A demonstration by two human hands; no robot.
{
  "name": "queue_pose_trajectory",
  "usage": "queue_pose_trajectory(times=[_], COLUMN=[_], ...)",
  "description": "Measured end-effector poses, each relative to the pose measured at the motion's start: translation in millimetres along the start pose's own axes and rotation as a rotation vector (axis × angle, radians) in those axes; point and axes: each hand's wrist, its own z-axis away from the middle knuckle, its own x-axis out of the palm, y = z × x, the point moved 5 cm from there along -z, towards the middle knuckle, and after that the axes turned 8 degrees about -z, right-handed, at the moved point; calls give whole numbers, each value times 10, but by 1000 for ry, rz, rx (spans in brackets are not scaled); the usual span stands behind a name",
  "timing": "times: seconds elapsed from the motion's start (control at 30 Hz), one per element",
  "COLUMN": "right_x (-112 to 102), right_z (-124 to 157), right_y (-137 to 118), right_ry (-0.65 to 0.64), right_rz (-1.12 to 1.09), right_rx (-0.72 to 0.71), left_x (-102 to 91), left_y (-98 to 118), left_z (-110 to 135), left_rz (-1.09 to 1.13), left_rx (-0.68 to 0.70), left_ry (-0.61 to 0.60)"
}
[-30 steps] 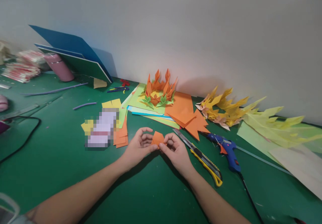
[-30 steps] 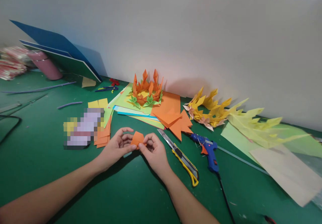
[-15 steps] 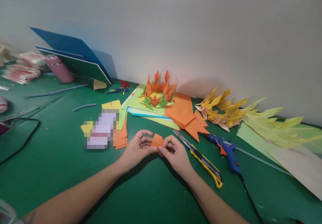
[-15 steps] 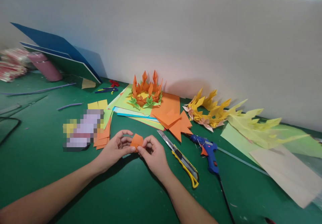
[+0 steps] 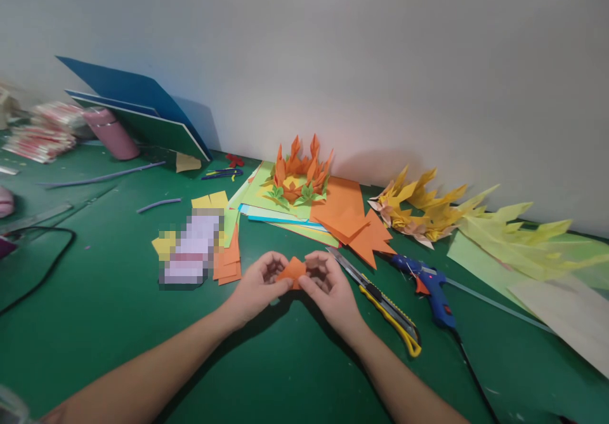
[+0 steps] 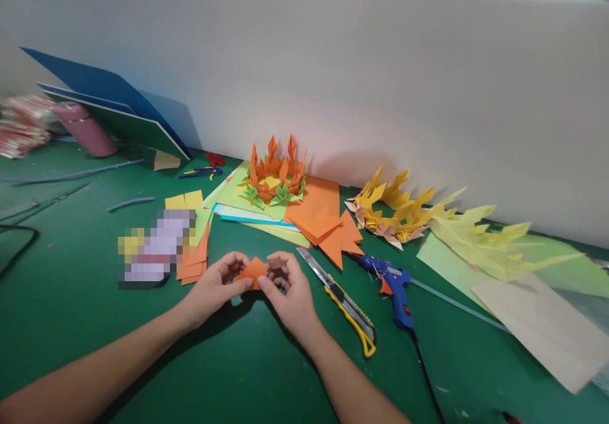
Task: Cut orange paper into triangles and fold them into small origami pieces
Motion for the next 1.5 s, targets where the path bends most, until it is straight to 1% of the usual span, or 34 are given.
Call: queue_pose_trajectory(times=[0.1,0.2,0.37,0.6,0.8,0.93,1.03,1.1,1.3,1.5], right_x=[-11,-18,-19,-13,-11,11,37,40,-2,-27], right_z=[-4,-1,3,-13,-2,25,36,36,23,-13], right_y=[4,10,21,26,-1,-53,-83,-87,-81,-42], right_ry=[7,24,46,37,44,17,-22,-32,16,26], right_rz=[35,46,46,36,110,179,216,221,172,113], right_rx=[1,-2,12,27,-84,-192,-227,-217,-161,-45], left_x=[24,49,56,29,42,49,52,53,39,35], left_y=[22,49,45,17,0,18,34,30,-23,22], left_z=[8,25,28,3,9,25,35,34,8,5], left_rz=[-73,-80,-101,-158,-2,50,70,80,91,-16], left_rx=[30,35,38,48,1,31,54,56,38,86], left_ry=[-20,-41,-41,17,13,3,-8,-18,-13,-4])
